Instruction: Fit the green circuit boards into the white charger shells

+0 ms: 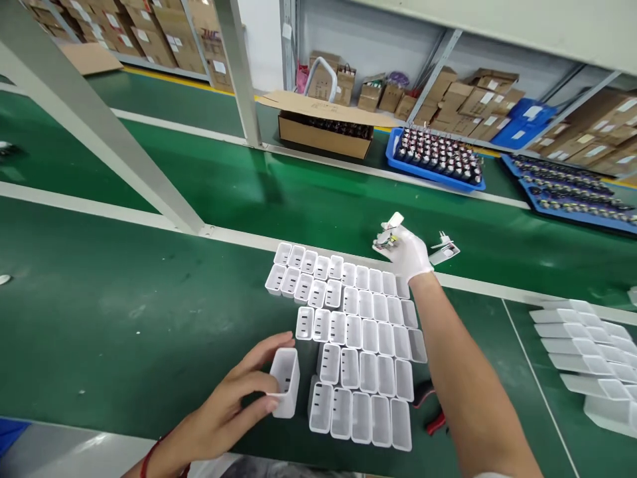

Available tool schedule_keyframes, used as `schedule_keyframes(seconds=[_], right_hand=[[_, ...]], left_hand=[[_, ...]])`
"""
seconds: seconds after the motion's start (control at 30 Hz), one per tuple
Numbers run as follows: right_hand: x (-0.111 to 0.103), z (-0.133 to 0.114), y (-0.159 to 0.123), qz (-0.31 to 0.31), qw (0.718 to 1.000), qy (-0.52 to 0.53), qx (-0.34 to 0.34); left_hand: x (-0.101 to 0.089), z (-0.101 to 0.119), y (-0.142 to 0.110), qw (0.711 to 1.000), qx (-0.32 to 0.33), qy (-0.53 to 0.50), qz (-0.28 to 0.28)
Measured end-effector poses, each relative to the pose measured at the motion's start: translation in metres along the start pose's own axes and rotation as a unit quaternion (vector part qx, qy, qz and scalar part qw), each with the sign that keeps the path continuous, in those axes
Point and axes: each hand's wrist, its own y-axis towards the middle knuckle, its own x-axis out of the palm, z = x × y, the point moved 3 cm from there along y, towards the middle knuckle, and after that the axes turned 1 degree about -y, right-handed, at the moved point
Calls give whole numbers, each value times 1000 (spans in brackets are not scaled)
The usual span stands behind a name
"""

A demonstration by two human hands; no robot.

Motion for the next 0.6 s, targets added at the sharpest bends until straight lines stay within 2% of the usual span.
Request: schedule_keyframes(seconds=[0.13,0.3,0.43,0.6], right_hand=[[16,-7,-61,-76,990,113,-32],[33,0,-123,-176,949,261,-27],[37,7,-146,-170,942,290,-21],[34,14,-164,-144,957,249,-36]], left_hand=[[4,1,10,994,4,-99,46],[11,15,27,978,39,-181,93],[14,25,37,968,66,-208,122],[13,30,42,965,105,-171,171]])
